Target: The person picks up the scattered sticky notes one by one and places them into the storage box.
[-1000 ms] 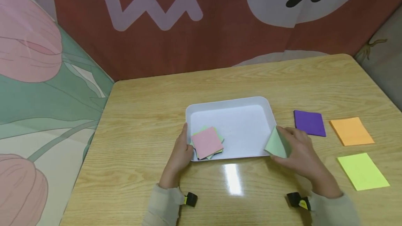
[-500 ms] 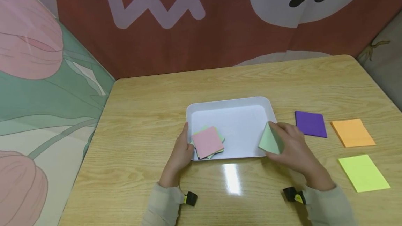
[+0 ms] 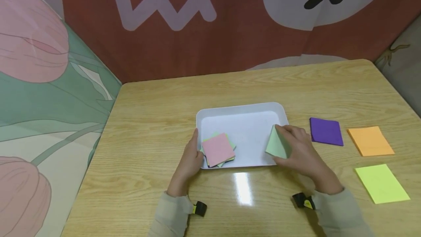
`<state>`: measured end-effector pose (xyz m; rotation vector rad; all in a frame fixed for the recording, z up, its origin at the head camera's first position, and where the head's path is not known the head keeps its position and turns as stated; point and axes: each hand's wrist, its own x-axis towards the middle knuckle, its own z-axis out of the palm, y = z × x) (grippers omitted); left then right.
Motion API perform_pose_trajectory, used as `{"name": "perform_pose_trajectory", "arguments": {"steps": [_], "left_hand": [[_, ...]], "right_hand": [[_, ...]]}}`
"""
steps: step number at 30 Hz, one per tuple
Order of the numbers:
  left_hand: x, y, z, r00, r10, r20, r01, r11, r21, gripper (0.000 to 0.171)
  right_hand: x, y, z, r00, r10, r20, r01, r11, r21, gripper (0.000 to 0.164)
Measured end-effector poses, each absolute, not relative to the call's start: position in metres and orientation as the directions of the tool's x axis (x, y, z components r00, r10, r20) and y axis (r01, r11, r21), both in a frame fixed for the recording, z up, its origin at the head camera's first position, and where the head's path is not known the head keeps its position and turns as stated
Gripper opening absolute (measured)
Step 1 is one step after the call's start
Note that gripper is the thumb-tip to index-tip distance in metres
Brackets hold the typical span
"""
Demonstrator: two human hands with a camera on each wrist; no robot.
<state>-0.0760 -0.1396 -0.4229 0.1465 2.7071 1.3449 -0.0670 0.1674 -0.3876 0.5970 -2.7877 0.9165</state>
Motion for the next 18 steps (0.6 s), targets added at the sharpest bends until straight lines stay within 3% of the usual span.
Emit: {"name": "perform_pose_trajectory", "arguments": {"steps": [8,18], "left_hand": [[-0.076,-0.140,-0.424,-0.988,0.143,-0.053,0.044,0.598,0.800,0.069],[-0.077,-0.140,-0.424,-0.988,0.149,-0.037,0.059,0.589,0.806,0.070]], "right_hand": [[-0.068,0.161,-0.391,-0.905,-0.349,0.244,-0.425,0.715,-0.555,0.082],[-0.077,0.155,-0.394,-0.848,-0.425,0.317,-0.530,0.686,-0.498,0.079]]}}
